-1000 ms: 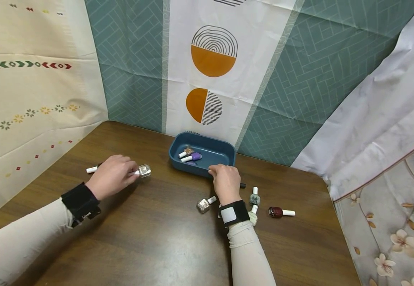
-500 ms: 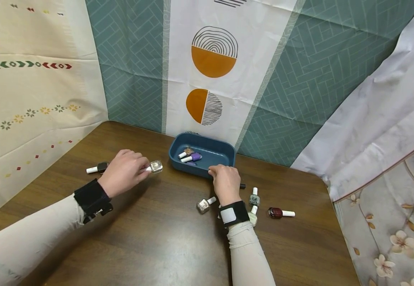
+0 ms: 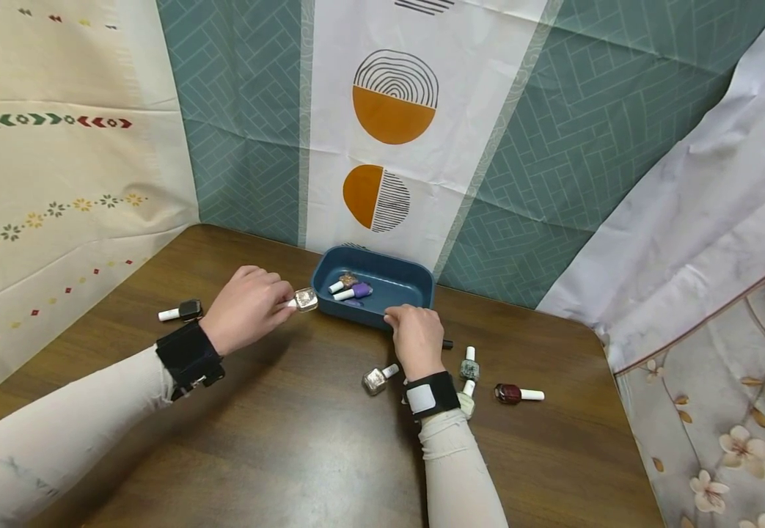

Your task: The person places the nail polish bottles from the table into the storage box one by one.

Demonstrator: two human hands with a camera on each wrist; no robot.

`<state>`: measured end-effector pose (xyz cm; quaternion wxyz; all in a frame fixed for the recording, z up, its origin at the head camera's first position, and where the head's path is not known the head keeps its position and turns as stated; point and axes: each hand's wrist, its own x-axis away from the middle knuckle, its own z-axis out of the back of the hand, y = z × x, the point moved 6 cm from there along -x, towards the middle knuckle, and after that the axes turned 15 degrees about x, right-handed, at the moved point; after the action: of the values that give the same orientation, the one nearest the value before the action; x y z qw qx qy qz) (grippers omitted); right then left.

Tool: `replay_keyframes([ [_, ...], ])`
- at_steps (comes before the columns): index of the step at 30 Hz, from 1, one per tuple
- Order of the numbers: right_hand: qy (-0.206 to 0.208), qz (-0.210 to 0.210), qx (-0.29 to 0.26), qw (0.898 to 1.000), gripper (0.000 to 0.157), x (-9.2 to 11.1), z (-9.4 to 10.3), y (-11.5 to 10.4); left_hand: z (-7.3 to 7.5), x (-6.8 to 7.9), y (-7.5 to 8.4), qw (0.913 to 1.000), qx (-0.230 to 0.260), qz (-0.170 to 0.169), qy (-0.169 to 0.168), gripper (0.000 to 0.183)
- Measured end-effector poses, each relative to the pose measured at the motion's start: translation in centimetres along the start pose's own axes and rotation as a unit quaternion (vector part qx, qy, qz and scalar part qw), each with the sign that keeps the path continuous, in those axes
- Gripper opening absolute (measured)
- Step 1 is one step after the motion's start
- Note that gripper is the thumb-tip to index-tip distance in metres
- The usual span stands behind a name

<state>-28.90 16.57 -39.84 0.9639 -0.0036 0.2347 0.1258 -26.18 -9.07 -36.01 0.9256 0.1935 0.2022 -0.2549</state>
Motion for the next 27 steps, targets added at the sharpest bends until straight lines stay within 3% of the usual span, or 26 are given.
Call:
replay_keyframes([
  [10,-0.014,-0.005,0.001,1.0,0.015,-0.1,-0.1,0.1,-0.5,-1.4,0.6,0.9998,0.002,-0.01,0.014,0.012],
  [27,0.002,-0.004,-0.004,1.0,0.014,0.0,0.0,0.1,-1.3,-3.4,1.1,0.9998,0.001,-0.011,0.016,0.014],
])
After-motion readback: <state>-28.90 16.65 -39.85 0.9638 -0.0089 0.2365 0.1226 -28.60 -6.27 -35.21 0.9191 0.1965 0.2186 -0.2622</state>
